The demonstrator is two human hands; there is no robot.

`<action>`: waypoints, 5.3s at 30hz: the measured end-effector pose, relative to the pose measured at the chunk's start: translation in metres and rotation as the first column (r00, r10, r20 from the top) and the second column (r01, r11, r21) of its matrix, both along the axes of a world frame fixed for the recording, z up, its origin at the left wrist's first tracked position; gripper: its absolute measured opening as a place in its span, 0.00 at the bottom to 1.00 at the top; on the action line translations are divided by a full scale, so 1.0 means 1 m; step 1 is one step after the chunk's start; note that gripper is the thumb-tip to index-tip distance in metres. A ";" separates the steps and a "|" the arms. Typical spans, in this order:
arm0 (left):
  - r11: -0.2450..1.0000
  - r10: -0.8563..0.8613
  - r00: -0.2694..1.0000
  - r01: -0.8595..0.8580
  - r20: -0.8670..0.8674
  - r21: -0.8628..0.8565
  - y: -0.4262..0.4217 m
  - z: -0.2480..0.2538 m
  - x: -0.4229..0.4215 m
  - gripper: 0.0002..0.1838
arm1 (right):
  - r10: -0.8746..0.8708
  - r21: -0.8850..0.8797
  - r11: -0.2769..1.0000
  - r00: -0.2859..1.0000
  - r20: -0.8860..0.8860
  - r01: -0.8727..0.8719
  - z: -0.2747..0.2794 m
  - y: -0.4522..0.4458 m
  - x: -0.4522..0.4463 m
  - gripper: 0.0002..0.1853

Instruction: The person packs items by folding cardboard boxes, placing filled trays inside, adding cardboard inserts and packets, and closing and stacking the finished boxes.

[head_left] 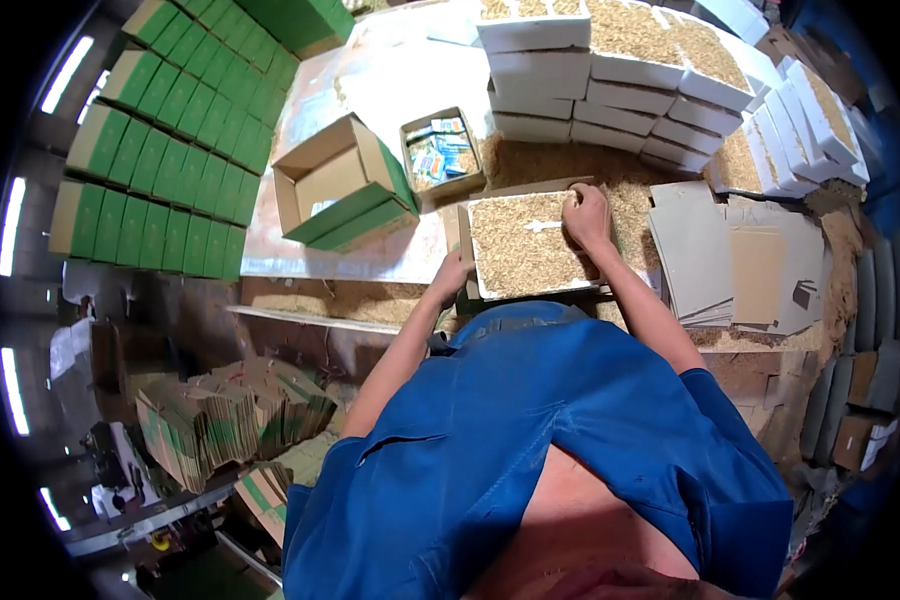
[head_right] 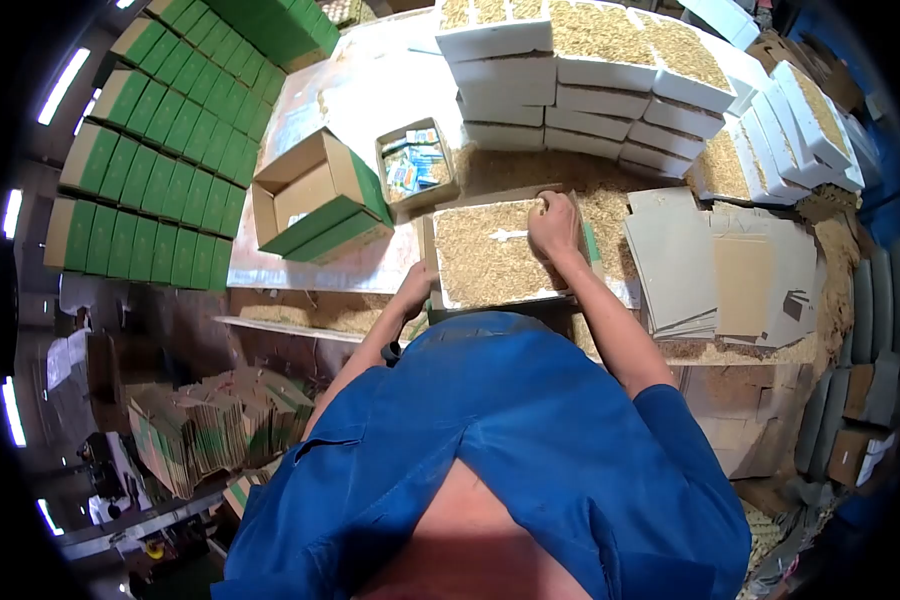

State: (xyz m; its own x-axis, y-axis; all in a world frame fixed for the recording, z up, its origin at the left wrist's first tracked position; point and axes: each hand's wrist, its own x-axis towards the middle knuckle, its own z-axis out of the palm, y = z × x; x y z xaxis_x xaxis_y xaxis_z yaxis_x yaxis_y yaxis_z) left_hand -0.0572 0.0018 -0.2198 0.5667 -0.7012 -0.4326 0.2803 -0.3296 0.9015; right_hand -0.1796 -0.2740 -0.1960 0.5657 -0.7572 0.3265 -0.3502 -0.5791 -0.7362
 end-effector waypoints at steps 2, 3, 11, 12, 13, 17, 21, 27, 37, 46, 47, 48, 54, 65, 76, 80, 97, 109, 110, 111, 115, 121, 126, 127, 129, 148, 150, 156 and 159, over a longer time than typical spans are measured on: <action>0.999 -0.004 0.999 0.002 -0.043 -0.049 -0.001 0.004 -0.001 0.18 | 0.017 -0.003 1.000 1.000 0.014 -0.017 0.001 -0.002 0.000 0.13; 0.999 -0.033 0.994 0.033 -0.104 -0.003 -0.001 0.015 0.000 0.19 | 0.025 -0.005 1.000 0.999 0.042 -0.025 -0.002 -0.003 0.000 0.13; 0.973 -0.218 0.957 0.197 0.190 0.120 -0.007 0.020 0.004 0.39 | 0.217 0.124 0.976 0.810 -0.544 -0.178 0.024 -0.012 0.011 0.16; 0.977 -0.201 0.967 0.185 0.157 0.110 -0.010 0.019 0.004 0.41 | 0.243 0.162 0.970 0.732 -0.636 -0.181 0.032 -0.008 0.015 0.15; 0.975 -0.207 0.967 0.191 0.146 0.117 -0.012 0.018 0.002 0.41 | 0.244 0.172 0.970 0.728 -0.641 -0.173 0.031 -0.006 0.014 0.15; 0.941 -0.248 0.882 0.121 0.400 0.316 -0.018 0.025 -0.003 0.40 | 0.141 -0.193 0.918 0.739 -0.659 -0.347 0.021 0.002 0.013 0.11; 0.930 -0.222 0.864 0.048 0.453 0.364 -0.018 0.043 -0.009 0.35 | 0.158 -0.136 0.890 0.574 -0.803 -0.435 0.057 0.010 0.020 0.09; 0.917 -0.242 0.818 0.018 0.522 0.398 -0.028 0.044 -0.011 0.33 | 0.199 -0.133 0.867 0.578 -0.792 -0.481 0.093 0.022 0.013 0.11; 0.873 -0.297 0.803 0.009 0.517 0.488 -0.049 0.073 -0.024 0.33 | -0.283 -0.262 0.954 0.716 -0.638 0.144 0.030 -0.096 -0.151 0.31; 0.831 -0.529 0.004 0.203 0.848 0.518 -0.052 0.108 -0.039 0.49 | -0.350 -0.239 0.931 0.494 -0.796 0.276 -0.009 -0.078 -0.210 0.54; 0.772 -0.587 0.062 0.341 0.807 0.536 -0.052 0.099 -0.036 0.46 | -0.347 -0.235 0.932 0.497 -0.796 0.275 -0.008 -0.081 -0.210 0.54; 0.732 -0.642 0.094 0.370 0.761 0.572 -0.056 0.099 -0.038 0.46 | -0.328 -0.214 0.937 0.488 -0.809 0.276 -0.005 -0.084 -0.208 0.55; 0.644 -0.723 0.047 0.410 0.690 0.647 -0.074 0.093 -0.038 0.45 | -0.335 -0.215 0.939 0.587 -0.736 0.267 0.005 -0.080 -0.202 0.50; 0.432 -0.889 -0.027 0.283 0.458 0.856 -0.084 0.077 -0.049 0.39 | -0.291 -0.203 0.957 0.672 -0.681 0.209 0.006 -0.081 -0.208 0.41; 0.981 -0.086 0.439 0.194 0.895 0.000 -0.038 0.105 -0.028 0.17 | -0.506 -0.290 0.863 0.728 -0.463 0.415 0.056 -0.114 -0.230 0.21; 0.998 0.058 0.541 -0.048 0.839 -0.038 -0.025 0.078 0.032 0.15 | -0.628 -0.366 0.779 0.638 -0.446 0.510 0.126 -0.152 -0.229 0.19; 0.846 -0.376 0.406 -0.218 0.833 0.488 -0.104 -0.018 0.207 0.17 | 0.627 0.225 0.725 0.489 -0.606 -0.651 0.133 -0.004 0.050 0.18; 0.876 0.319 0.535 -0.482 0.782 -0.028 -0.089 0.032 0.179 0.07 | 0.579 0.278 0.725 0.340 -0.741 -0.630 0.090 0.001 0.079 0.10; 0.864 0.385 0.591 -0.501 0.709 -0.051 -0.085 0.031 0.179 0.06 | 0.532 0.215 0.732 0.345 -0.773 -0.647 0.070 0.001 0.073 0.08; 0.864 0.384 0.589 -0.501 0.711 -0.051 -0.083 0.037 0.172 0.06 | 0.520 0.211 0.749 0.361 -0.774 -0.628 0.055 0.004 0.062 0.11; 0.832 0.554 0.779 -0.514 0.294 -0.208 -0.074 0.064 0.135 0.10 | 0.361 -0.107 0.773 0.571 -0.738 -0.626 0.019 0.037 0.025 0.23; 0.889 0.417 0.909 -0.406 0.007 -0.211 -0.076 0.105 0.057 0.11 | 0.326 -0.175 0.831 0.716 -0.618 -0.529 0.027 0.051 -0.003 0.38; 0.996 0.086 0.962 -0.073 0.259 -0.060 -0.089 0.095 0.000 0.23 | 0.301 0.130 0.953 0.853 -0.425 -0.272 0.065 0.028 -0.041 0.21; 0.989 -0.090 0.892 0.026 0.443 0.149 -0.092 0.096 -0.008 0.27 | 0.261 0.118 0.965 0.900 -0.350 -0.235 0.069 0.025 -0.051 0.18; 0.936 -0.318 0.581 0.066 0.750 0.346 -0.092 0.088 -0.020 0.32 | 0.200 0.157 0.972 0.969 -0.143 -0.177 0.069 0.015 -0.067 0.13; 0.963 -0.165 0.887 0.050 0.431 0.266 -0.042 -0.018 -0.033 0.49 | 0.362 0.652 0.748 0.899 -0.245 -0.124 -0.069 -0.020 -0.066 0.42; 0.974 -0.123 0.901 0.031 0.415 0.223 -0.038 -0.027 -0.028 0.49 | 0.295 0.592 0.806 0.886 -0.356 -0.030 -0.042 -0.011 -0.067 0.44; 0.999 -0.017 0.938 0.030 0.346 -0.031 -0.018 -0.031 -0.013 0.45 | 0.256 0.944 0.286 0.963 0.089 -0.163 -0.024 -0.012 -0.072 0.40; 0.996 -0.001 0.940 0.031 0.340 -0.083 -0.009 -0.028 -0.007 0.44 | 0.098 0.918 0.394 0.995 -0.008 -0.032 -0.036 0.000 -0.069 0.39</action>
